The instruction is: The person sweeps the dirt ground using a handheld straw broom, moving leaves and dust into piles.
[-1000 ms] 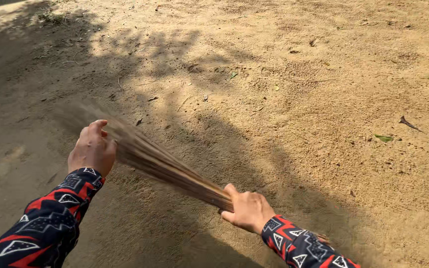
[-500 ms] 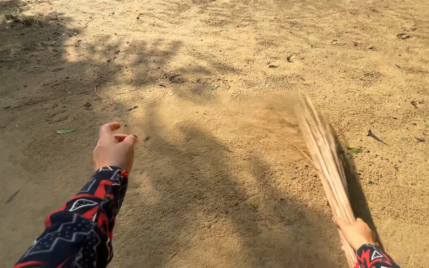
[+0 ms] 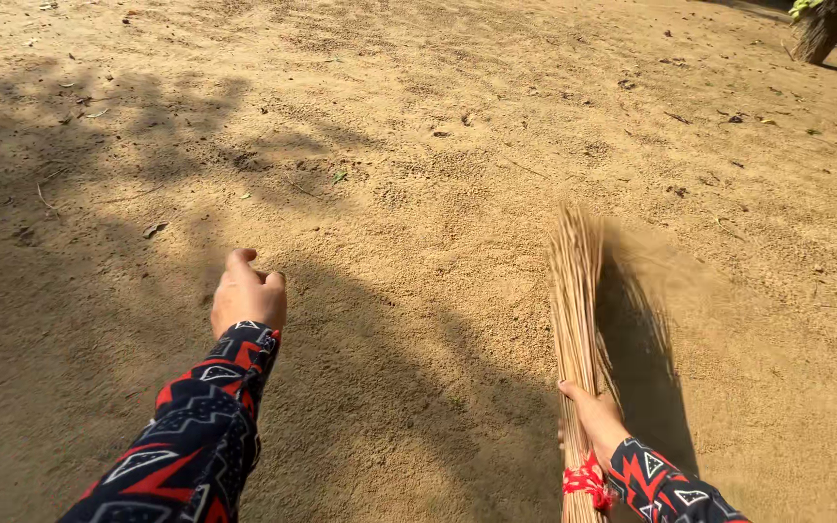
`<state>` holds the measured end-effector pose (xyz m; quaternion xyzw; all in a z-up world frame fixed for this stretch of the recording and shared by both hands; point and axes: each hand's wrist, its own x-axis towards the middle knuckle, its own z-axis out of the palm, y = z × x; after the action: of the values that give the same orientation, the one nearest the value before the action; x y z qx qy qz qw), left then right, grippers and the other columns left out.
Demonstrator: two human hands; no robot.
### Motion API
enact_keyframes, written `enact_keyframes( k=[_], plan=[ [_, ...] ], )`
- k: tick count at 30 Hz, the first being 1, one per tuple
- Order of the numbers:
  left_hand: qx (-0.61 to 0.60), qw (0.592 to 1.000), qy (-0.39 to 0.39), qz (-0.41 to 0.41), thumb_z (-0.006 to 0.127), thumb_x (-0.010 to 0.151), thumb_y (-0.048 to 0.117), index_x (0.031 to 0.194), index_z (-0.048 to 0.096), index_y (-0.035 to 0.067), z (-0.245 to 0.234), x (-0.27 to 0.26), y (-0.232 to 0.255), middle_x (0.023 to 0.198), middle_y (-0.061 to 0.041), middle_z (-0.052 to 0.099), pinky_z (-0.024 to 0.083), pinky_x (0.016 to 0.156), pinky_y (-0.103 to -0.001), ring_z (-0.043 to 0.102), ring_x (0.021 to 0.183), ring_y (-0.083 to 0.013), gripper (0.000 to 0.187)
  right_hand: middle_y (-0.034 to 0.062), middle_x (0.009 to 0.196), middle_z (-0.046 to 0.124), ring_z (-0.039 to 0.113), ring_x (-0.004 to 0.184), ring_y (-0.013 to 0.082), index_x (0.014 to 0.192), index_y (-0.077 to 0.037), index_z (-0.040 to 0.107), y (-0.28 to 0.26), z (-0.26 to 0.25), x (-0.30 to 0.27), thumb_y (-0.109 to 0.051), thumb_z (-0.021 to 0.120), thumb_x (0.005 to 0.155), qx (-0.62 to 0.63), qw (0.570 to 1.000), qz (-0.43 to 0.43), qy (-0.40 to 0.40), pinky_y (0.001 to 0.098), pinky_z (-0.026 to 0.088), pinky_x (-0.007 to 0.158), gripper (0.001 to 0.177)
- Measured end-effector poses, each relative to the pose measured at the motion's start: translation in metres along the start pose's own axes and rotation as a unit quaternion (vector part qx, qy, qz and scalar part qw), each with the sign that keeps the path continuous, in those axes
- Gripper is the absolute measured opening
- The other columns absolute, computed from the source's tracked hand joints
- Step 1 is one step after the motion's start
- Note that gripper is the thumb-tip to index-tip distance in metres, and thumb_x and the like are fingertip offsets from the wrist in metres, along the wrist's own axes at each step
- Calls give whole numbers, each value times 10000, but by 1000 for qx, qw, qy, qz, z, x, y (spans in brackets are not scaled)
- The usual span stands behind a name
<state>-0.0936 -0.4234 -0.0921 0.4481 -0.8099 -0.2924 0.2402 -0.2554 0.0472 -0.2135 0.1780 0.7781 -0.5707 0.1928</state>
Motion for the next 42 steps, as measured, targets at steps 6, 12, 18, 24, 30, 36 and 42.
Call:
enact_keyframes(
  k=[6,12,18,24,30,36,42],
  plan=[
    [-14,976,-67,208,604,930,258,1439,446,156,21,-38,49,1288,-98,603,513,954,-418,622,1151,-259,543,150,798,675,676,621,290,1267,-119,528,-135,102,-159,-512,693,832,-322,926,-174,-92,413,559,580,609],
    [-143,882,94,439,560,991,142,1362,529,156,-2,-53,88,1154,-70,631,519,945,-380,636,1062,-234,373,136,945,780,804,821,321,1412,-210,472,-197,162,-223,-629,642,801,-598,760,-240,-84,428,614,829,760],
    [-139,898,22,417,582,978,120,1346,558,165,-36,-38,57,1077,-86,641,512,892,-406,635,1010,-265,371,133,952,739,728,916,341,1358,-180,464,-172,199,-219,-679,635,842,-692,540,-402,-261,463,584,809,738],
    [-29,942,-7,336,605,938,142,1350,549,150,-37,0,-48,1067,-74,654,537,893,-393,657,972,-240,416,256,933,664,683,844,495,1364,-95,529,-52,314,-199,-376,398,1151,-690,316,-489,-431,593,555,696,376],
    [34,989,30,140,623,911,186,1373,520,205,-72,39,-166,1151,4,686,564,886,-364,683,1031,-190,473,121,790,652,690,727,351,1301,-122,512,-25,319,-91,-361,505,996,-643,487,-493,-325,484,589,648,388],
    [68,996,39,-40,585,966,233,1412,492,255,-114,49,-198,1198,34,673,593,868,-383,692,1045,-184,456,93,1006,740,741,906,248,1372,-140,545,-96,209,25,-642,548,939,-483,870,-22,97,409,611,825,663],
    [170,978,68,-98,590,953,332,1405,514,258,-146,57,-249,1290,6,617,540,979,-411,620,1195,-190,464,127,902,699,713,736,244,1229,-20,580,-108,273,93,-428,599,969,38,986,46,157,376,622,683,484]
  ],
)
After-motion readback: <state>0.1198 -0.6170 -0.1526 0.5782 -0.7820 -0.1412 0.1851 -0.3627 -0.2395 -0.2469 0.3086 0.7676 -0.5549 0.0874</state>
